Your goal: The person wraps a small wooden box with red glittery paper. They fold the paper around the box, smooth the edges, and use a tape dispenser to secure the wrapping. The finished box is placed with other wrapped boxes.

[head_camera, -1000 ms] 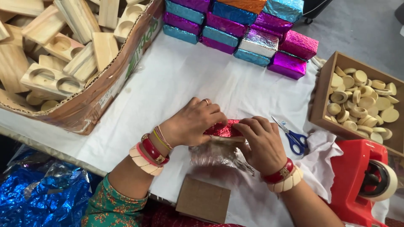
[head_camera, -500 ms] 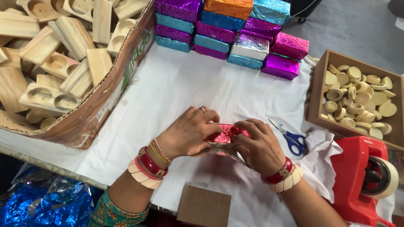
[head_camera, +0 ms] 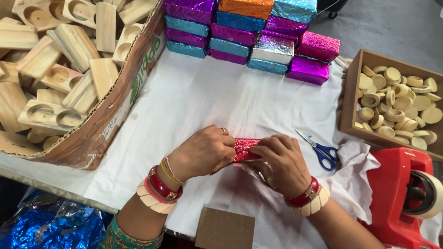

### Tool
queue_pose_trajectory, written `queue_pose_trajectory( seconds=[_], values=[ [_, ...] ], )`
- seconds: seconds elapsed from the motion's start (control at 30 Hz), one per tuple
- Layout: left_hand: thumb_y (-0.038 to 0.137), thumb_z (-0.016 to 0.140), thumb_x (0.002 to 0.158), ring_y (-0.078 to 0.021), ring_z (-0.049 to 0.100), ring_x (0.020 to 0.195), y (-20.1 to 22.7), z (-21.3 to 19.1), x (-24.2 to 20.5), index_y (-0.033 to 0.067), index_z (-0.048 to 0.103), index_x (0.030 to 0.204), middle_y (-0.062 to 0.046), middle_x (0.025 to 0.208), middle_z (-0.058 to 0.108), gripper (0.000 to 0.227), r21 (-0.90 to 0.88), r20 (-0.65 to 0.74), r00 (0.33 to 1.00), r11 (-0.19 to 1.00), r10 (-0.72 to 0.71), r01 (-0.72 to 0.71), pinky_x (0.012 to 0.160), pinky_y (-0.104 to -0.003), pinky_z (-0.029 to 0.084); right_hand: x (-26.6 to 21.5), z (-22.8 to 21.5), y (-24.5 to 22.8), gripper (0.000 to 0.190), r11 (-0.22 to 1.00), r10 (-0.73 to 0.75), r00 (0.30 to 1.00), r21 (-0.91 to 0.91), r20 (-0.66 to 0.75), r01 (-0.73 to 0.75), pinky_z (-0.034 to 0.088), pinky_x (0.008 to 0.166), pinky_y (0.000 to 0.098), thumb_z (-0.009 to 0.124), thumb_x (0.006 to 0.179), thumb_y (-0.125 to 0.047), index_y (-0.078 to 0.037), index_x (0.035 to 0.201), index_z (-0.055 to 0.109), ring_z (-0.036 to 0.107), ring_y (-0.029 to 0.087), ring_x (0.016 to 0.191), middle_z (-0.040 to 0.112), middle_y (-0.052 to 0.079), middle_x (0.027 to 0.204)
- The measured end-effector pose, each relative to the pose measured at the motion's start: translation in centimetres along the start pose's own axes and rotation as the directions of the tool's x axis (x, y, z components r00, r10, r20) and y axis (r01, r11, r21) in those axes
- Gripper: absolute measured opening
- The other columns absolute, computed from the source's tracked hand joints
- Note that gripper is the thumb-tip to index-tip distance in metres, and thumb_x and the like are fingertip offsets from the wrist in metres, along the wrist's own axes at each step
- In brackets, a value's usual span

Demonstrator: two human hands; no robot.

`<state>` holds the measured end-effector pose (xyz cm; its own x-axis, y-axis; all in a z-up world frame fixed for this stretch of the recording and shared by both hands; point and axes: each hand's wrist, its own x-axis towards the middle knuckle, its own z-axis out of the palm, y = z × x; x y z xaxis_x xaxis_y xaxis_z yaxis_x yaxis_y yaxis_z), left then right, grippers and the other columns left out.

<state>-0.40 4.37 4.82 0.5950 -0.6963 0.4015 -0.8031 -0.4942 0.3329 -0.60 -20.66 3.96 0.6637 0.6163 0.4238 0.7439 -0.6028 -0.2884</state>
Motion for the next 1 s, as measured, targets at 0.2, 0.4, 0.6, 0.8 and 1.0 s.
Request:
queue_pose_trajectory(
  seconds=[0.2, 0.4, 0.6, 0.8, 1.0],
  values=[
    [0.014, 0.073, 0.083, -0.0239, 0.060, 0.078, 0.5, -0.1, 0.3, 0.0086, 0.059, 0.065, -0.005, 0.078, 0.059, 0.024, -0.009, -0.012, 1.000, 1.000, 0.000, 0.000, 0.073, -0.039, 0.051, -0.5, 0.7, 1.2, 0.021, 0.994, -0.105, 0.994, -0.010, -0.034, 0.104, 0.046, 0.083, 0.0386, 0.083, 0.071, -0.015, -0.012, 0.091, 0.076, 0.063, 0.023, 0.097, 0.070, 0.001, 0.095],
    [0.014, 0.072, 0.082, -0.0243, 0.060, 0.080, 1.4, 0.1, 0.4, 0.0076, 0.059, 0.068, -0.006, 0.079, 0.059, 0.020, -0.017, 0.060, 0.998, 1.000, -0.009, 0.010, 0.070, -0.038, 0.054, -0.7, 1.0, 3.6, 0.012, 0.966, -0.127, 0.992, 0.222, -0.027, 0.130, 0.053, 0.069, 0.0335, 0.083, 0.074, -0.013, -0.013, 0.085, 0.078, 0.064, 0.022, 0.084, 0.066, 0.003, 0.085],
    [0.014, 0.073, 0.083, -0.0248, 0.061, 0.078, 1.9, 0.0, 0.5, 0.0065, 0.059, 0.069, -0.006, 0.081, 0.061, 0.020, -0.005, 0.090, 0.995, 0.999, -0.045, 0.045, 0.067, -0.039, 0.053, -0.7, 0.8, 3.7, 0.011, 0.969, -0.178, 0.982, 0.163, -0.067, 0.187, 0.050, 0.067, 0.0342, 0.084, 0.080, -0.014, -0.015, 0.076, 0.074, 0.061, 0.020, 0.080, 0.064, 0.000, 0.082],
    [0.015, 0.071, 0.086, -0.0271, 0.062, 0.078, 2.1, -0.5, 0.7, 0.0066, 0.062, 0.079, -0.007, 0.083, 0.062, 0.014, -0.117, 0.109, 0.987, 0.984, -0.120, 0.132, 0.069, -0.041, 0.053, -0.4, 0.4, 3.5, 0.013, 0.942, -0.333, 0.939, 0.023, -0.092, 0.336, 0.049, 0.074, 0.0354, 0.078, 0.076, -0.018, -0.016, 0.088, 0.074, 0.061, 0.020, 0.090, 0.065, -0.002, 0.090],
    [0.012, 0.071, 0.085, -0.0273, 0.063, 0.079, 1.3, -0.6, 0.1, 0.0092, 0.061, 0.074, -0.006, 0.080, 0.062, 0.016, -0.107, 0.148, 0.979, 0.982, -0.139, 0.155, 0.068, -0.041, 0.053, -1.1, 0.7, 3.5, 0.022, 0.899, -0.438, 0.899, -0.026, 0.010, 0.438, 0.052, 0.078, 0.0331, 0.074, 0.080, -0.015, -0.010, 0.101, 0.074, 0.062, 0.017, 0.092, 0.064, -0.001, 0.093]
  ],
)
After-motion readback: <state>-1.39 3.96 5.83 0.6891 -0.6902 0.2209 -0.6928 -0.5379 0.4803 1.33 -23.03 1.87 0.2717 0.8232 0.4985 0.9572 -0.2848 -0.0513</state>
